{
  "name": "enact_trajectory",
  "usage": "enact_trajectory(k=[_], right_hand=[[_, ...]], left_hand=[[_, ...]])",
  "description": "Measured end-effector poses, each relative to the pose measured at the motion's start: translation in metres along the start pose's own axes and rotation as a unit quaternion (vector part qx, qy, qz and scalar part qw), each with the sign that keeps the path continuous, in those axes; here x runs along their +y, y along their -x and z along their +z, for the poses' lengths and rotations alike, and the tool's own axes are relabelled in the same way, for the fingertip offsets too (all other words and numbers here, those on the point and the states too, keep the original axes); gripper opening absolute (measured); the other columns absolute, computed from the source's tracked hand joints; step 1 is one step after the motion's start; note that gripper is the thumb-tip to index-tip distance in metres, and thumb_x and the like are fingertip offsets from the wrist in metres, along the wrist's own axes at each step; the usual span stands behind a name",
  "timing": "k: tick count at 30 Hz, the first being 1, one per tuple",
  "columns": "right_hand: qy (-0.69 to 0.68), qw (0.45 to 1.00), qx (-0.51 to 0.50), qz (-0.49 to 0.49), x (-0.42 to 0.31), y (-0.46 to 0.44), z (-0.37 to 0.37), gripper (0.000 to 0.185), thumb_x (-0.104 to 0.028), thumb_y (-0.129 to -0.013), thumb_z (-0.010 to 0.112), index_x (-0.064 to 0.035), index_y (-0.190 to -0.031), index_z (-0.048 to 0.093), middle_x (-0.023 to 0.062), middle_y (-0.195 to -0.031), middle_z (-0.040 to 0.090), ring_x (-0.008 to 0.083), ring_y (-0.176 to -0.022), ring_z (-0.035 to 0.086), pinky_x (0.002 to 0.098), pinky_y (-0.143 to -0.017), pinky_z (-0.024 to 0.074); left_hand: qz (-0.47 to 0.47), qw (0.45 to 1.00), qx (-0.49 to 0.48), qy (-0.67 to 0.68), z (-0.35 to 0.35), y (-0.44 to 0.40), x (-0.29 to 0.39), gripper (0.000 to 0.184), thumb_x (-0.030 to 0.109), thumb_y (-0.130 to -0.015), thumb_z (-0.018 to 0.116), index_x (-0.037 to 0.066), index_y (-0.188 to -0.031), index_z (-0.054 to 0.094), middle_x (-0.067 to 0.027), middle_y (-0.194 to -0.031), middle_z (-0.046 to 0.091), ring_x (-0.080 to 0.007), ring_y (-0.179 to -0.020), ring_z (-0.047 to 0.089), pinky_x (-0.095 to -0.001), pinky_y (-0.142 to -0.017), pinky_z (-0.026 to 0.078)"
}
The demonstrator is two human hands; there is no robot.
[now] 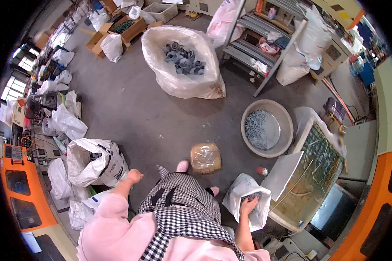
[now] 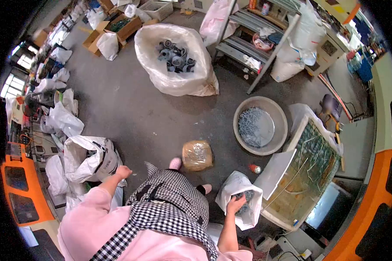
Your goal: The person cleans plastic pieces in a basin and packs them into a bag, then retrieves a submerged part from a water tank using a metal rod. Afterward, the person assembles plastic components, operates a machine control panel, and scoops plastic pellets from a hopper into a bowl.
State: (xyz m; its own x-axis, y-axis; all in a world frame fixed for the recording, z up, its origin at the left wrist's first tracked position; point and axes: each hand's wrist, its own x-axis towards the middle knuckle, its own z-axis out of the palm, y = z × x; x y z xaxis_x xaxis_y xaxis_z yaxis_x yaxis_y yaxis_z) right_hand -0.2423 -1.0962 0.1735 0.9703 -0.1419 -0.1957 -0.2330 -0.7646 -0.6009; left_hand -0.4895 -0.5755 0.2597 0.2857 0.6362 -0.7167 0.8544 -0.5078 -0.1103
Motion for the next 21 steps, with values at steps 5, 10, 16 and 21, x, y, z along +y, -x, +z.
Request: enact_trajectory(k=[5, 10, 16, 21], right_hand=[[-0.052, 0.975, -0.183, 0.118, -0.084, -0.036, 0.115, 0.054, -0.019, -0.078, 0.065, 0.0008, -0.123, 0.041, 0.0133, -0.095, 0.054, 0.0235, -0.084, 0.056, 0.0379, -0.073, 0.0476], [-0.312, 0.837, -0.349, 0.285, -0.261, -0.105, 0.281, 0.081, -0.045, -0.081, 0.062, -0.0034, -0.136, 0.019, 0.0203, -0.113, 0.043, 0.0300, -0.092, 0.051, 0.0475, -0.074, 0.0500], [-0.470, 0.705, -0.227, 0.481, -0.506, -0.186, 0.433, 0.108, -0.064, -0.066, 0.065, -0.0198, -0.143, 0.003, 0.0275, -0.141, 0.008, 0.0491, -0.125, 0.020, 0.0646, -0.093, 0.0308], [-0.415, 0.811, -0.250, 0.329, -0.561, -0.241, 0.538, 0.038, -0.030, -0.085, 0.058, -0.0103, -0.115, 0.049, 0.0098, -0.110, 0.054, 0.0267, -0.092, 0.055, 0.0411, -0.068, 0.0498]], left_hand=[[-0.028, 0.985, -0.005, 0.169, 0.006, -0.049, -0.041, 0.028, 0.034, -0.073, 0.067, 0.009, -0.085, 0.068, -0.0114, -0.091, 0.066, -0.0273, -0.090, 0.062, -0.0369, -0.081, 0.048], [-0.013, 0.981, -0.045, 0.186, -0.018, -0.133, -0.137, 0.031, 0.038, -0.075, 0.063, 0.009, -0.085, 0.068, -0.0088, -0.092, 0.067, -0.0285, -0.088, 0.062, -0.0369, -0.079, 0.048], [-0.060, 0.942, 0.069, 0.322, -0.127, -0.236, -0.254, 0.021, 0.026, -0.077, 0.064, 0.006, -0.082, 0.067, -0.0087, -0.078, 0.067, -0.0236, -0.073, 0.064, -0.0339, -0.068, 0.049], [-0.057, 0.905, 0.141, 0.398, -0.224, -0.294, -0.279, 0.016, 0.019, -0.075, 0.068, 0.003, -0.080, 0.065, -0.0094, -0.072, 0.066, -0.0196, -0.067, 0.064, -0.0304, -0.064, 0.049]])
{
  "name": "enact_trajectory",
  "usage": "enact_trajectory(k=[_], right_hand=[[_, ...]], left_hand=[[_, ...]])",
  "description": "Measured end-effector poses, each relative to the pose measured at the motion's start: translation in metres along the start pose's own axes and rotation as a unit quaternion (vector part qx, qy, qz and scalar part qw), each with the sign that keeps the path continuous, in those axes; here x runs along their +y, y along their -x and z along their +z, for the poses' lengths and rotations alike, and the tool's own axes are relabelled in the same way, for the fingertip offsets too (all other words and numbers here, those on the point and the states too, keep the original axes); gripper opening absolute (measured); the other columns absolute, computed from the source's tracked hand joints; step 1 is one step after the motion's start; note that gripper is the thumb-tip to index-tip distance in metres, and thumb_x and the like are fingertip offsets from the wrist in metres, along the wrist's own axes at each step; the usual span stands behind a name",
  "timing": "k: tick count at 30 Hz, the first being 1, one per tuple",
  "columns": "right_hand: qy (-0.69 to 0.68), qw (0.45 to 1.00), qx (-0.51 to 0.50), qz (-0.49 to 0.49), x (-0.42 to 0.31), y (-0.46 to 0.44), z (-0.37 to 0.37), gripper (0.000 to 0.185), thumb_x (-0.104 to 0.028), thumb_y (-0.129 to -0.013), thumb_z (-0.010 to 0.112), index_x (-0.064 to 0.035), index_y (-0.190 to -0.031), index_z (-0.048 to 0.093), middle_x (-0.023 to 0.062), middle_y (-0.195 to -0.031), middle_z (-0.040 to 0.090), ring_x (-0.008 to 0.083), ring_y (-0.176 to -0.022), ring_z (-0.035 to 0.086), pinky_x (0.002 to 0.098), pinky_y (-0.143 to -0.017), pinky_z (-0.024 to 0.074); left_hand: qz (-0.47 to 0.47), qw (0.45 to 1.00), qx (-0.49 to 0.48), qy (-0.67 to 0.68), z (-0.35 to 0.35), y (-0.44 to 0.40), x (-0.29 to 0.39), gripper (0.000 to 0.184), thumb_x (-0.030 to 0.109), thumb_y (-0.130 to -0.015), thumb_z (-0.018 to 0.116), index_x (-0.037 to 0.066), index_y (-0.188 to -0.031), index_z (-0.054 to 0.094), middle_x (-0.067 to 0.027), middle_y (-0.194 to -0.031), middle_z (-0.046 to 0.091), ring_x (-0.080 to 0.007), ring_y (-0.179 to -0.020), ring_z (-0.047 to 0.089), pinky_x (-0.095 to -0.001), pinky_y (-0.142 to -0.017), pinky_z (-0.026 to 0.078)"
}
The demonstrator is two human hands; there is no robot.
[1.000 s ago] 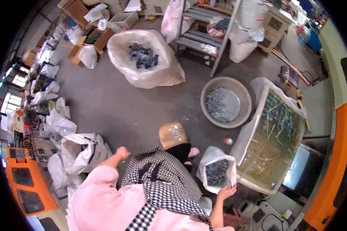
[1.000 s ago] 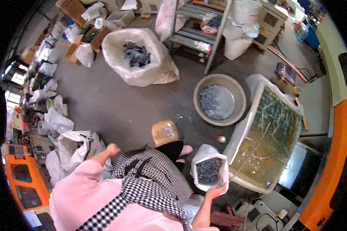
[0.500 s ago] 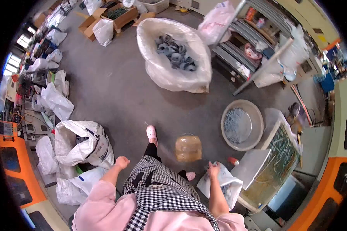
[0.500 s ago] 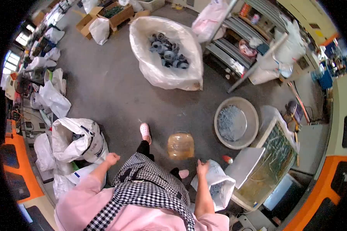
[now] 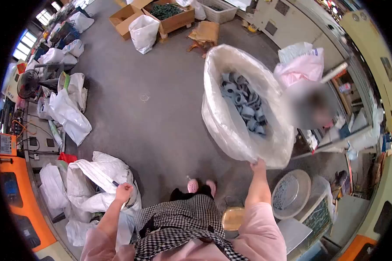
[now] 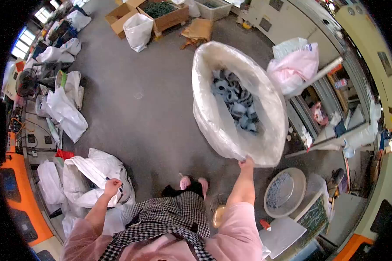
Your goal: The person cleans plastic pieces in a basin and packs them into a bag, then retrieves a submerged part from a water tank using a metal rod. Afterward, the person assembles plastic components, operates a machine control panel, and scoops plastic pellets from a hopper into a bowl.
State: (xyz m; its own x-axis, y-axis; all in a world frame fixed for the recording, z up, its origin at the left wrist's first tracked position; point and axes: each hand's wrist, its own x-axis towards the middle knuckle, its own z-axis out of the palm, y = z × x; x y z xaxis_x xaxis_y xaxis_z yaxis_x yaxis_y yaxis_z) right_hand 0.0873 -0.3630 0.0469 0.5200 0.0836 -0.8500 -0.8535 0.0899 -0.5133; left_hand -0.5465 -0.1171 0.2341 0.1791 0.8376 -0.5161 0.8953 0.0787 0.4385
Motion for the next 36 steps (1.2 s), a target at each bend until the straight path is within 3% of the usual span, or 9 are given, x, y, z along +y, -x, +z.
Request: enact_trajectory(k=[7, 9, 11, 14, 19, 22, 25, 31, 36], right_hand=[[0.122, 0.938, 0.034, -0.323, -0.090, 0.090, 0.117, 0.038, 0.002, -0.074, 0.058, -0.0048, -0.111, 0.051, 0.0057, -0.094, 0.058, 0.0135, -0.070, 0.056, 0.0260, -0.046, 0.0399], [0.150, 0.935, 0.215, -0.238, -0.097, 0.060, 0.099, 0.035, -0.004, -0.077, 0.054, -0.0036, -0.112, 0.053, 0.0072, -0.094, 0.058, 0.0182, -0.066, 0.055, 0.0312, -0.045, 0.0402], [0.221, 0.945, 0.229, -0.072, -0.111, 0.041, 0.086, 0.033, -0.025, -0.081, 0.053, -0.0027, -0.106, 0.056, 0.0093, -0.095, 0.058, 0.0196, -0.072, 0.055, 0.0349, -0.051, 0.0421], [0.133, 0.975, 0.168, -0.060, -0.146, 0.023, 0.096, 0.048, -0.037, -0.081, 0.055, 0.0009, -0.111, 0.055, 0.0144, -0.109, 0.055, 0.0243, -0.095, 0.054, 0.0419, -0.072, 0.0447], [0.719, 0.547, 0.313, -0.294, -0.224, 0.026, 0.289, 0.071, -0.041, -0.078, 0.057, 0.0074, -0.127, 0.039, 0.0242, -0.127, 0.045, 0.0354, -0.119, 0.042, 0.0434, -0.100, 0.0314], [0.501, 0.708, 0.197, -0.457, -0.223, 0.016, 0.467, 0.052, -0.020, -0.077, 0.064, 0.0021, -0.121, 0.047, 0.0237, -0.124, 0.044, 0.0363, -0.117, 0.040, 0.0407, -0.098, 0.0337], [0.492, 0.699, 0.096, -0.510, -0.205, 0.001, 0.612, 0.042, -0.007, -0.079, 0.060, 0.0024, -0.118, 0.048, 0.0214, -0.125, 0.042, 0.0343, -0.114, 0.042, 0.0364, -0.085, 0.0443], [0.584, 0.739, -0.052, -0.331, -0.130, -0.031, 0.791, 0.050, -0.015, -0.076, 0.062, -0.0026, -0.121, 0.044, 0.0268, -0.128, 0.036, 0.0443, -0.115, 0.040, 0.0456, -0.096, 0.0362], [0.472, 0.832, 0.058, -0.287, -0.146, -0.170, 0.821, 0.054, -0.016, -0.076, 0.062, 0.0026, -0.122, 0.040, 0.0266, -0.117, 0.046, 0.0412, -0.110, 0.046, 0.0440, -0.091, 0.0386]], left_hand=[[-0.006, 0.997, -0.077, -0.025, -0.008, -0.133, 0.064, 0.017, 0.022, -0.076, 0.067, 0.005, -0.082, 0.065, -0.0103, -0.075, 0.066, -0.0236, -0.073, 0.065, -0.0336, -0.067, 0.050], [-0.028, 0.995, -0.096, -0.001, -0.008, -0.173, 0.085, 0.019, 0.023, -0.075, 0.067, 0.006, -0.081, 0.065, -0.0109, -0.077, 0.066, -0.0238, -0.075, 0.065, -0.0338, -0.069, 0.050], [-0.080, 0.995, -0.055, -0.035, -0.018, -0.213, 0.114, 0.020, 0.024, -0.076, 0.067, 0.005, -0.082, 0.065, -0.0110, -0.078, 0.066, -0.0230, -0.074, 0.065, -0.0334, -0.070, 0.050], [-0.080, 0.993, -0.075, 0.040, -0.028, -0.266, 0.144, 0.022, 0.025, -0.075, 0.068, 0.005, -0.084, 0.066, -0.0101, -0.078, 0.067, -0.0216, -0.074, 0.064, -0.0332, -0.070, 0.050], [-0.090, 0.990, -0.103, -0.016, -0.067, -0.368, 0.183, 0.023, 0.027, -0.075, 0.068, 0.005, -0.083, 0.067, -0.0107, -0.078, 0.067, -0.0229, -0.075, 0.064, -0.0344, -0.071, 0.049], [-0.095, 0.986, -0.134, -0.030, -0.088, -0.472, 0.205, 0.022, 0.026, -0.074, 0.068, 0.006, -0.083, 0.068, -0.0109, -0.079, 0.067, -0.0238, -0.077, 0.064, -0.0342, -0.073, 0.049], [-0.070, 0.987, -0.131, -0.056, -0.120, -0.593, 0.221, 0.021, 0.023, -0.074, 0.068, 0.005, -0.085, 0.068, -0.0100, -0.079, 0.067, -0.0203, -0.075, 0.063, -0.0332, -0.071, 0.049], [-0.095, 0.966, -0.081, 0.226, -0.207, -0.738, 0.319, 0.014, 0.019, -0.082, 0.061, 0.005, -0.084, 0.063, -0.0034, -0.071, 0.061, -0.0105, -0.062, 0.056, -0.0242, -0.054, 0.045], [-0.230, 0.952, -0.186, 0.079, -0.239, -0.793, 0.363, 0.009, 0.013, -0.086, 0.059, 0.005, -0.088, 0.060, -0.0018, -0.076, 0.060, -0.0113, -0.066, 0.057, -0.0241, -0.055, 0.045]])
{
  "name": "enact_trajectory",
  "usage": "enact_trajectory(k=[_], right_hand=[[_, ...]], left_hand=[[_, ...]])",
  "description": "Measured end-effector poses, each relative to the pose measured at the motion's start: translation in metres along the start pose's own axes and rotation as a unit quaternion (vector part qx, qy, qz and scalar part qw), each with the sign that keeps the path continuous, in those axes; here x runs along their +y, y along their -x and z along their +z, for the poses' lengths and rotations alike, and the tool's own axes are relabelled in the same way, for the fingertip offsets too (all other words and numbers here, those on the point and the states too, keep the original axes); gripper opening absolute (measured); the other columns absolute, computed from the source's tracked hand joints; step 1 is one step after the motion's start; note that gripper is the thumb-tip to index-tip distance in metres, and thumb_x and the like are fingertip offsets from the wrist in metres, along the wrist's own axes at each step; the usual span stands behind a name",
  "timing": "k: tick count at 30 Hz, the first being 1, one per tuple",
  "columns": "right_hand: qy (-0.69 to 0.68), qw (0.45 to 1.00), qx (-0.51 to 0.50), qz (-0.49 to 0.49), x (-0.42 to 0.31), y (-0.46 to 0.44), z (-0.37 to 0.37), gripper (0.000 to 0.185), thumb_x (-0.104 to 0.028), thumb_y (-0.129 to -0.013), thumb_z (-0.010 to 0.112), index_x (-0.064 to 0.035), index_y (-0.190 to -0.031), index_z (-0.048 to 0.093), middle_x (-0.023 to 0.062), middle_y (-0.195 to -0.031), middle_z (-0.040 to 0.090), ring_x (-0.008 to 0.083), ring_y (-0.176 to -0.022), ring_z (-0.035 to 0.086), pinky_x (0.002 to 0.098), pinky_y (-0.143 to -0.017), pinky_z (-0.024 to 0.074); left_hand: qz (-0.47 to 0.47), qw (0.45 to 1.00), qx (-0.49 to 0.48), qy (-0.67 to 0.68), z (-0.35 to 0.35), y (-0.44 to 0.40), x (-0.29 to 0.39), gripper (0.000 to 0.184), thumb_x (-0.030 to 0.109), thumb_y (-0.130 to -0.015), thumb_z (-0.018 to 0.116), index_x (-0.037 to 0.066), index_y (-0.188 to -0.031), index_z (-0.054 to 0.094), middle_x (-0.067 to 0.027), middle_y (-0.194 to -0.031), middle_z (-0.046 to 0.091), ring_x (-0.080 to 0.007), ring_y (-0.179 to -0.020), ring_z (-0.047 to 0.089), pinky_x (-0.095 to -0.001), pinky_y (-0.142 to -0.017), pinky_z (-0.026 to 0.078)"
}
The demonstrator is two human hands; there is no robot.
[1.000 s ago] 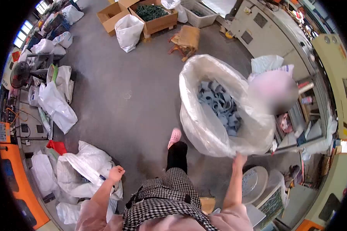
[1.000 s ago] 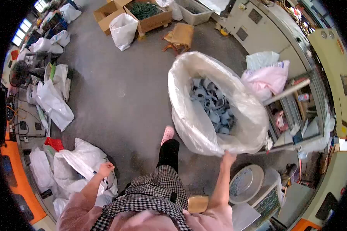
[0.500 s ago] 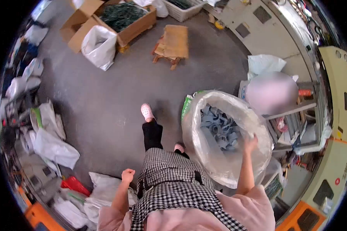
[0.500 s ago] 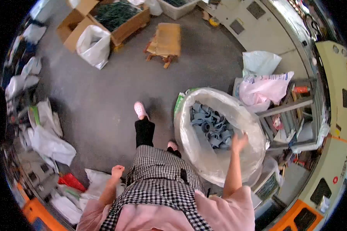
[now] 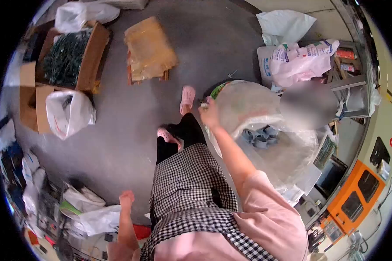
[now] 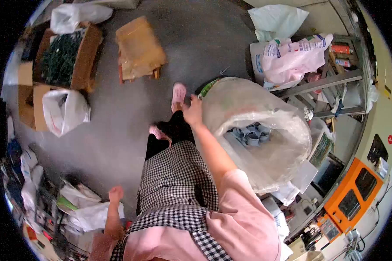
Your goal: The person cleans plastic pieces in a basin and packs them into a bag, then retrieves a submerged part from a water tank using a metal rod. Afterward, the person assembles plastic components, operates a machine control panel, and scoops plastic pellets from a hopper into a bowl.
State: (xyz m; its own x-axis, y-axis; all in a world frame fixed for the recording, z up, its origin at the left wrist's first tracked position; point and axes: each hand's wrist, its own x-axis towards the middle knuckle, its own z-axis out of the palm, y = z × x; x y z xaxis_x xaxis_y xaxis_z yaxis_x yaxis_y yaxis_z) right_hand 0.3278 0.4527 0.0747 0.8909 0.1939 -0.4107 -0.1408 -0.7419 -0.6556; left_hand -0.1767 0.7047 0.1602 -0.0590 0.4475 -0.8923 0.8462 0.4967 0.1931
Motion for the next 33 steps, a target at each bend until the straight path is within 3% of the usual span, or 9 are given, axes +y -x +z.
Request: enact_trajectory(k=[4, 11, 16, 18, 21, 26, 28, 29, 33], right_hand=[[0.009, 0.971, 0.174, 0.165, 0.102, -0.167, 0.038, 0.041, -0.011, -0.079, 0.055, 0.0028, -0.117, 0.047, 0.0226, -0.109, 0.053, 0.0388, -0.106, 0.049, 0.0414, -0.092, 0.0391], [0.340, 0.881, -0.083, 0.319, 0.304, -0.375, 0.080, 0.046, -0.018, -0.080, 0.052, -0.0027, -0.123, 0.045, 0.0157, -0.131, 0.041, 0.0347, -0.120, 0.039, 0.0453, -0.097, 0.0362], [0.313, 0.889, -0.050, 0.330, 0.448, -0.423, 0.098, 0.049, -0.019, -0.089, 0.047, -0.0077, -0.135, 0.035, 0.0130, -0.142, 0.026, 0.0300, -0.131, 0.023, 0.0433, -0.105, 0.0300], [0.538, 0.765, -0.323, 0.147, 0.399, -0.424, 0.082, 0.042, -0.014, -0.080, 0.053, 0.0006, -0.119, 0.048, 0.0189, -0.136, 0.035, 0.0360, -0.128, 0.029, 0.0460, -0.100, 0.0348], [0.503, 0.753, -0.382, 0.183, 0.359, -0.424, 0.083, 0.042, -0.013, -0.079, 0.053, 0.0006, -0.118, 0.049, 0.0182, -0.130, 0.043, 0.0319, -0.123, 0.039, 0.0419, -0.099, 0.0379], [0.258, 0.948, -0.019, 0.185, 0.299, -0.394, 0.101, 0.019, -0.008, -0.077, 0.057, -0.0025, -0.093, 0.065, 0.0181, -0.100, 0.061, 0.0309, -0.093, 0.060, 0.0371, -0.085, 0.0471], [0.023, 0.994, 0.045, 0.097, 0.257, -0.364, 0.130, 0.014, -0.006, -0.073, 0.065, -0.0024, -0.086, 0.066, 0.0120, -0.088, 0.064, 0.0220, -0.080, 0.062, 0.0333, -0.074, 0.0491], [-0.092, 0.993, 0.059, 0.046, 0.235, -0.348, 0.143, 0.013, -0.005, -0.070, 0.069, -0.0023, -0.083, 0.066, 0.0089, -0.081, 0.066, 0.0176, -0.073, 0.063, 0.0314, -0.068, 0.0501], [-0.131, 0.964, -0.220, 0.073, -0.059, -0.236, 0.079, 0.017, -0.006, -0.077, 0.064, 0.0012, -0.092, 0.062, 0.0081, -0.078, 0.064, 0.0145, -0.071, 0.061, 0.0265, -0.064, 0.0484]], left_hand=[[0.084, 0.992, -0.097, 0.000, -0.021, -0.057, 0.007, 0.011, 0.017, -0.085, 0.060, 0.007, -0.084, 0.058, -0.0023, -0.072, 0.059, -0.0116, -0.062, 0.057, -0.0249, -0.054, 0.047], [-0.132, 0.989, 0.008, -0.072, 0.050, -0.112, 0.108, 0.019, 0.017, -0.081, 0.061, 0.001, -0.091, 0.058, -0.0107, -0.081, 0.063, -0.0194, -0.070, 0.062, -0.0317, -0.058, 0.052], [-0.157, 0.972, -0.049, -0.165, 0.084, -0.151, 0.136, 0.024, 0.021, -0.086, 0.058, 0.001, -0.099, 0.058, -0.0115, -0.088, 0.062, -0.0227, -0.083, 0.062, -0.0365, -0.072, 0.053], [-0.159, 0.967, -0.055, -0.189, 0.093, -0.162, 0.140, 0.025, 0.022, -0.086, 0.060, 0.001, -0.099, 0.057, -0.0101, -0.089, 0.063, -0.0212, -0.082, 0.063, -0.0340, -0.070, 0.053], [-0.125, 0.976, -0.070, -0.165, 0.093, -0.176, 0.140, 0.022, 0.021, -0.086, 0.060, 0.002, -0.097, 0.058, -0.0098, -0.089, 0.063, -0.0203, -0.080, 0.064, -0.0345, -0.068, 0.053], [0.059, 0.955, -0.031, -0.290, 0.064, -0.200, 0.105, 0.028, 0.027, -0.081, 0.060, 0.001, -0.091, 0.061, -0.0125, -0.074, 0.063, -0.0252, -0.070, 0.063, -0.0383, -0.062, 0.047], [0.169, 0.838, -0.010, -0.518, 0.123, -0.182, 0.189, 0.032, 0.032, -0.081, 0.059, 0.001, -0.089, 0.061, -0.0173, -0.079, 0.063, -0.0340, -0.078, 0.061, -0.0400, -0.065, 0.047], [0.133, 0.906, 0.038, -0.399, 0.167, -0.149, 0.242, 0.024, 0.024, -0.082, 0.060, 0.003, -0.093, 0.061, -0.0180, -0.085, 0.063, -0.0331, -0.084, 0.061, -0.0396, -0.070, 0.048], [0.339, 0.909, 0.006, -0.241, 0.236, -0.066, 0.352, 0.041, 0.011, -0.079, 0.063, 0.005, -0.118, 0.050, -0.0163, -0.115, 0.053, -0.0358, -0.109, 0.048, -0.0428, -0.094, 0.040]])
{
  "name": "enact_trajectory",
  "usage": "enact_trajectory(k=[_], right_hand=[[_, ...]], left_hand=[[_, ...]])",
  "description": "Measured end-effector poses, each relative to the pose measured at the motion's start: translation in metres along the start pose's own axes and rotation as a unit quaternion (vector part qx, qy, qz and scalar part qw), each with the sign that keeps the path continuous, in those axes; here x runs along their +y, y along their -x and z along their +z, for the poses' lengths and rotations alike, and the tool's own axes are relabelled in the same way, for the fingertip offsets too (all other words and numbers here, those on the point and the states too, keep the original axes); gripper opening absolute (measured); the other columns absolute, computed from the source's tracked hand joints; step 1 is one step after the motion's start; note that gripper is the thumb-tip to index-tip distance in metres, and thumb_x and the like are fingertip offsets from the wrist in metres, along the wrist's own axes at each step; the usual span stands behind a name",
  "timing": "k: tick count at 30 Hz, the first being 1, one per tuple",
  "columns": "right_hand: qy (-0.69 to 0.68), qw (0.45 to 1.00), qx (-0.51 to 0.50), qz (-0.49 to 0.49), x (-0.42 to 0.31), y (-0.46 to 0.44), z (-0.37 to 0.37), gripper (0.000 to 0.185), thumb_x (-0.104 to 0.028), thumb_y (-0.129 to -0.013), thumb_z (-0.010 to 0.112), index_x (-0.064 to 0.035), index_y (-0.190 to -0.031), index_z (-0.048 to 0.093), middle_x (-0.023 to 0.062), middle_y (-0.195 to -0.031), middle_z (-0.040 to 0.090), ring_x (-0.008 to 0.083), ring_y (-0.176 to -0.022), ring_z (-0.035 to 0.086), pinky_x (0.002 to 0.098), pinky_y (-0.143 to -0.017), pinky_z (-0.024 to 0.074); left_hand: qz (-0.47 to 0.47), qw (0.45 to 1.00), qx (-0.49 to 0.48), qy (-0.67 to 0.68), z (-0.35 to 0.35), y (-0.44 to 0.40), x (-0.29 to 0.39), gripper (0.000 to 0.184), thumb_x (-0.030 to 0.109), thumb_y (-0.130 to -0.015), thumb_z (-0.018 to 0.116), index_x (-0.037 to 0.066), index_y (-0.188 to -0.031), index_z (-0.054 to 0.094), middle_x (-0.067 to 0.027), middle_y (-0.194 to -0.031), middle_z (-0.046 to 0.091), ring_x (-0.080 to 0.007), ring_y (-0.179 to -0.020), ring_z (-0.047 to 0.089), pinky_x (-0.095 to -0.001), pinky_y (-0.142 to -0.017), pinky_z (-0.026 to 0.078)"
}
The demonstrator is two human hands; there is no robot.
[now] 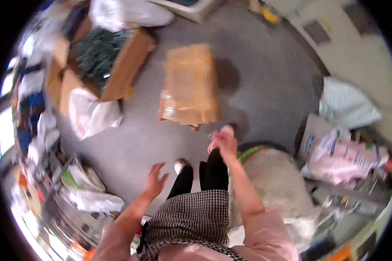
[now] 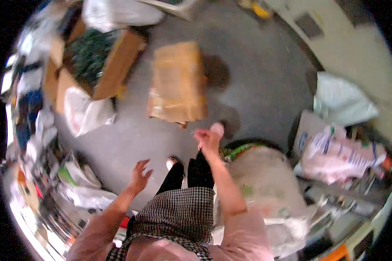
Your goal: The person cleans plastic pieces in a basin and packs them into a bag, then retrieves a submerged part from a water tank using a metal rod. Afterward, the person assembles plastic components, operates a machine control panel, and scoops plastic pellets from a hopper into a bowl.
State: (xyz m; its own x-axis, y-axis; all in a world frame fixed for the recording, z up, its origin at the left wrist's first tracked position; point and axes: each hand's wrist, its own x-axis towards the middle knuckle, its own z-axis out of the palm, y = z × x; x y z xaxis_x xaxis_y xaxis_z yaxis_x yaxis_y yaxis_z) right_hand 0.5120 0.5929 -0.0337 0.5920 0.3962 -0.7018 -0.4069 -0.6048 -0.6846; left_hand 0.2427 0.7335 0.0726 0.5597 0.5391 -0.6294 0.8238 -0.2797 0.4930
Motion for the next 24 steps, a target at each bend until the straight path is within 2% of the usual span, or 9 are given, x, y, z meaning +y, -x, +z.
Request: enact_trajectory(k=[1, 5, 8, 11, 14, 16, 20, 23, 24], right_hand=[[0.035, 0.997, -0.075, 0.004, -0.062, 0.039, 0.015, 0.020, -0.006, -0.079, 0.062, 0.0015, -0.097, 0.060, 0.0084, -0.079, 0.063, 0.0155, -0.069, 0.061, 0.0261, -0.062, 0.0482], [-0.378, 0.858, -0.333, 0.105, -0.125, 0.136, 0.095, 0.022, -0.004, -0.082, 0.060, 0.0042, -0.102, 0.056, 0.0119, -0.093, 0.061, 0.0184, -0.085, 0.059, 0.0256, -0.071, 0.0475], [-0.304, 0.850, -0.393, 0.174, -0.156, 0.163, 0.118, 0.021, -0.004, -0.084, 0.058, 0.0020, -0.104, 0.055, 0.0123, -0.096, 0.060, 0.0201, -0.085, 0.060, 0.0277, -0.071, 0.0501], [-0.165, 0.839, -0.474, 0.211, -0.174, 0.177, 0.146, 0.024, -0.016, -0.091, 0.050, -0.0010, -0.109, 0.053, 0.0116, -0.098, 0.059, 0.0203, -0.089, 0.059, 0.0280, -0.071, 0.0508], [-0.007, 0.853, -0.481, 0.202, -0.202, 0.214, 0.186, 0.025, -0.021, -0.092, 0.050, -0.0012, -0.108, 0.052, 0.0114, -0.096, 0.059, 0.0221, -0.086, 0.060, 0.0283, -0.067, 0.0510], [0.174, 0.851, -0.475, 0.139, -0.170, 0.229, 0.175, 0.027, -0.022, -0.091, 0.052, -0.0017, -0.109, 0.051, 0.0107, -0.094, 0.059, 0.0230, -0.083, 0.062, 0.0284, -0.065, 0.0505], [0.301, 0.807, -0.502, 0.086, -0.124, 0.229, 0.193, 0.028, -0.022, -0.091, 0.052, -0.0019, -0.110, 0.051, 0.0118, -0.095, 0.061, 0.0221, -0.084, 0.062, 0.0284, -0.068, 0.0497], [0.350, 0.817, -0.453, 0.065, -0.110, 0.238, 0.215, 0.025, -0.018, -0.089, 0.053, -0.0002, -0.106, 0.051, 0.0129, -0.092, 0.061, 0.0226, -0.080, 0.063, 0.0286, -0.065, 0.0508], [0.353, 0.815, -0.455, 0.065, -0.104, 0.247, 0.224, 0.025, -0.018, -0.089, 0.053, -0.0002, -0.106, 0.051, 0.0129, -0.092, 0.061, 0.0226, -0.080, 0.063, 0.0286, -0.065, 0.0508]], left_hand=[[0.035, 0.998, 0.052, -0.024, -0.010, 0.004, 0.032, 0.046, 0.009, -0.079, 0.063, 0.007, -0.122, 0.047, -0.0160, -0.120, 0.048, -0.0351, -0.112, 0.046, -0.0427, -0.095, 0.040], [0.065, 0.981, 0.182, -0.010, -0.062, 0.044, 0.063, 0.048, 0.010, -0.079, 0.060, 0.009, -0.125, 0.043, -0.0162, -0.124, 0.046, -0.0367, -0.114, 0.043, -0.0443, -0.093, 0.039], [0.018, 0.964, 0.188, 0.186, -0.077, 0.088, 0.043, 0.012, 0.012, -0.084, 0.052, 0.006, -0.094, 0.054, -0.0119, -0.090, 0.058, -0.0294, -0.087, 0.058, -0.0432, -0.073, 0.046], [0.000, 0.924, 0.321, 0.205, -0.090, 0.144, 0.032, 0.009, 0.012, -0.086, 0.052, 0.004, -0.089, 0.051, -0.0129, -0.077, 0.059, -0.0247, -0.068, 0.061, -0.0405, -0.059, 0.046], [-0.126, 0.829, 0.275, 0.471, -0.091, 0.183, -0.008, 0.011, 0.014, -0.088, 0.052, 0.004, -0.090, 0.054, -0.0111, -0.071, 0.060, -0.0179, -0.061, 0.062, -0.0341, -0.051, 0.048], [-0.212, 0.693, 0.329, 0.605, -0.021, 0.238, -0.044, 0.014, 0.015, -0.088, 0.052, 0.002, -0.089, 0.058, -0.0113, -0.066, 0.061, -0.0169, -0.054, 0.062, -0.0297, -0.049, 0.052], [-0.382, 0.298, 0.372, 0.792, 0.105, 0.337, -0.148, 0.013, 0.005, -0.085, 0.052, -0.005, -0.085, 0.062, -0.0165, -0.075, 0.065, -0.0259, -0.056, 0.065, -0.0363, -0.048, 0.056], [-0.421, 0.116, 0.507, 0.743, 0.128, 0.460, -0.229, 0.020, 0.007, -0.088, 0.048, -0.007, -0.080, 0.059, -0.0182, -0.071, 0.061, -0.0285, -0.061, 0.064, -0.0411, -0.052, 0.056], [-0.390, 0.110, 0.577, 0.709, 0.138, 0.517, -0.269, 0.020, 0.009, -0.088, 0.048, -0.006, -0.077, 0.057, -0.0176, -0.071, 0.061, -0.0281, -0.061, 0.063, -0.0413, -0.050, 0.054]])
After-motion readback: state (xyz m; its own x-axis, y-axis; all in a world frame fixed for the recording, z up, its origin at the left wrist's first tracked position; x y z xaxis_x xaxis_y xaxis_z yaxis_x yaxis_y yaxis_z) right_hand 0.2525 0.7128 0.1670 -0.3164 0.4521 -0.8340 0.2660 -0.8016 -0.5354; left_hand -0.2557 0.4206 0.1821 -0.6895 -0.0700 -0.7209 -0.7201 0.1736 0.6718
